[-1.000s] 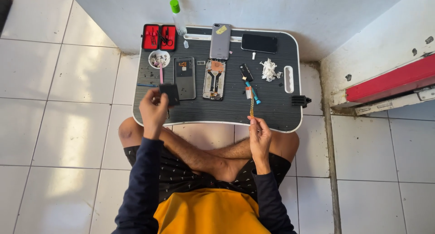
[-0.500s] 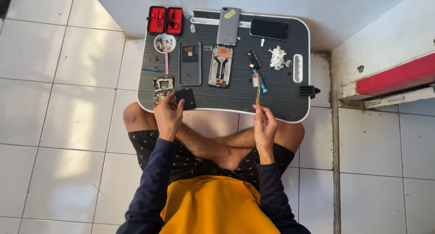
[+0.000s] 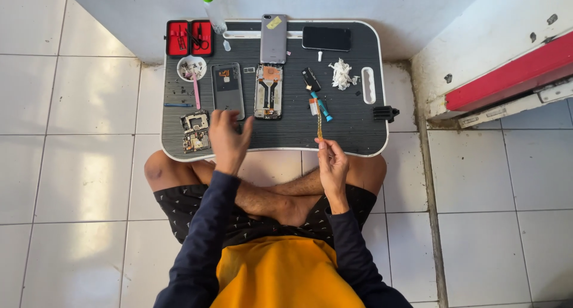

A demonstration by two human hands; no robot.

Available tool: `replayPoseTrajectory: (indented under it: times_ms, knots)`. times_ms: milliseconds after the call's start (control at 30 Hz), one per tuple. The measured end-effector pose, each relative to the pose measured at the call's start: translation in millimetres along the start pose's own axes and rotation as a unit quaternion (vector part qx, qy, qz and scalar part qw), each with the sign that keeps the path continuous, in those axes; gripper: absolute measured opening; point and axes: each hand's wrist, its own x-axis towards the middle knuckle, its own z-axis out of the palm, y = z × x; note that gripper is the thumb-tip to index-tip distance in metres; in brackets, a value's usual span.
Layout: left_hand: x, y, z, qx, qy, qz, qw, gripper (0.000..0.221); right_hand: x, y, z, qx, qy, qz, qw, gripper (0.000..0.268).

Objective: Cleaning and inspecting internal smartphone components using a brush and a small tool on a repair bench.

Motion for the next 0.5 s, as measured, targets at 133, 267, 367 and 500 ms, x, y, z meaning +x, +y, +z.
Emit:
replayPoseTrajectory:
  times_ms: [133, 267, 367, 500]
  knots:
    - [27.1, 50.8, 34.4, 0.05, -0.05, 0.046, 0.996, 0.075, -2.3, 24.0, -2.2, 0.001, 0.001, 0.001, 1.0, 0.023]
    - [39.1, 80.5, 59.1, 0.198, -0.139, -0.029, 0.97, 0.096, -0.9, 27.3, -4.7, 0.006, 0.01, 0.006, 1.0, 0.024]
    - [45.4, 80.8, 68.5, 0.229, -0.131, -0.061, 0.963, 0.098, -2.6, 27.6, -5.1, 0.016, 0.014, 0.015, 1.0, 0.024]
    - [54.1, 66.9, 83.3, 0.187, -0.127, -0.117, 0.967, 0.116, -2.6, 29.4, -4.1, 0.024, 0.01, 0.014, 1.0, 0.023]
